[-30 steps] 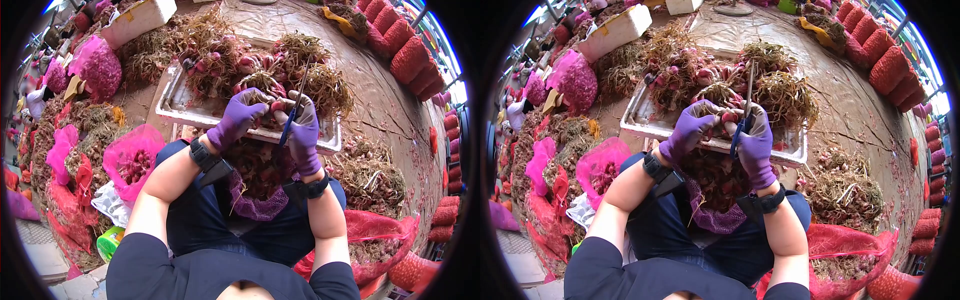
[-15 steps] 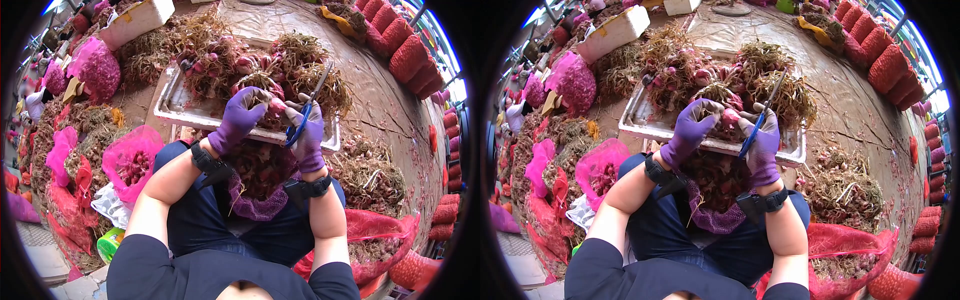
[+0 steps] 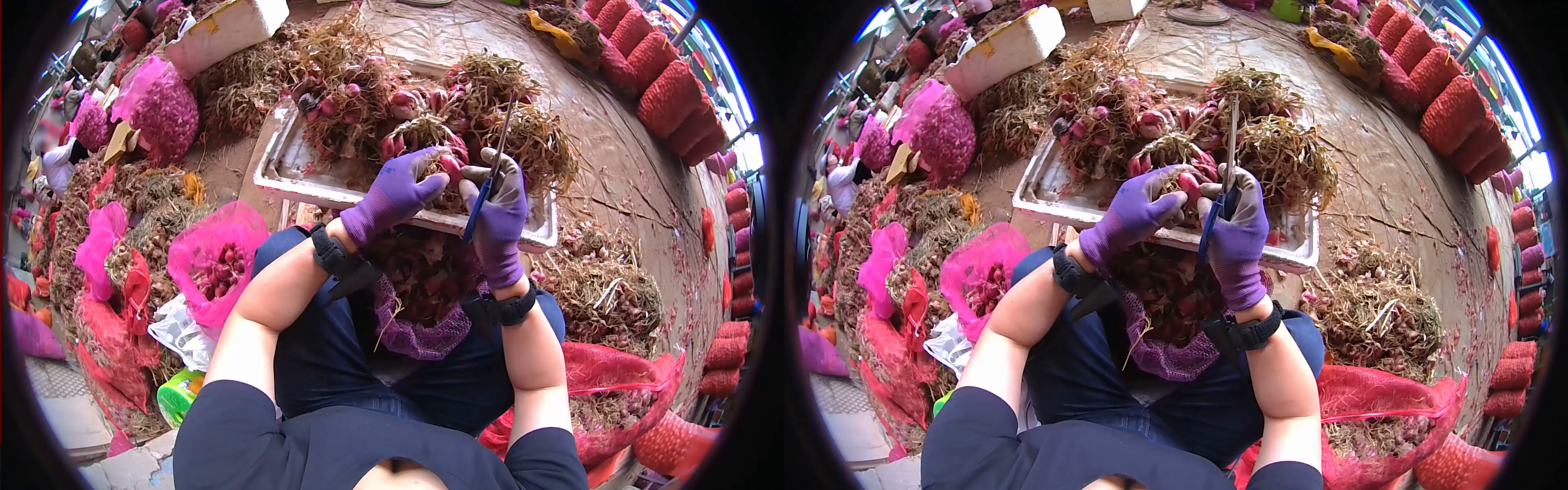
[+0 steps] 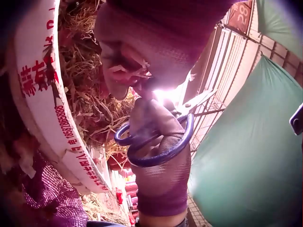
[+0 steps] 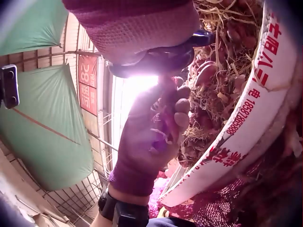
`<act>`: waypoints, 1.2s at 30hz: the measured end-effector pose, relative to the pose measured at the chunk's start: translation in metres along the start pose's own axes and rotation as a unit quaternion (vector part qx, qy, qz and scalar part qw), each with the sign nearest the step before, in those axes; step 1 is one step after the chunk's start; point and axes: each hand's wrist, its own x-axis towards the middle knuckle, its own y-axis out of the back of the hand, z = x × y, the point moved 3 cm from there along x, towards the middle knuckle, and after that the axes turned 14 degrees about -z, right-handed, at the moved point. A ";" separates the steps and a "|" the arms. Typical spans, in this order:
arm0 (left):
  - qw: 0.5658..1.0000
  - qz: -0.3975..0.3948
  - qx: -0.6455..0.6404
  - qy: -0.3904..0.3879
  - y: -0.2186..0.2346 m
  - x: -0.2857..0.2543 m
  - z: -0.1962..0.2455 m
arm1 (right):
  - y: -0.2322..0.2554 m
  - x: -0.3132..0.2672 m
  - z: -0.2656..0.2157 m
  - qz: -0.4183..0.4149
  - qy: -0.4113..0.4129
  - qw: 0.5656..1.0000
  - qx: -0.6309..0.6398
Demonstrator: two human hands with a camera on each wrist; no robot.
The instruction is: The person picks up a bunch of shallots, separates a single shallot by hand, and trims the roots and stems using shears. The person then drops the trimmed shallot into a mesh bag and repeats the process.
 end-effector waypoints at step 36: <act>0.997 0.029 -0.075 0.007 0.005 0.001 -0.012 | -0.012 -0.004 -0.029 -0.016 0.190 0.935 -0.299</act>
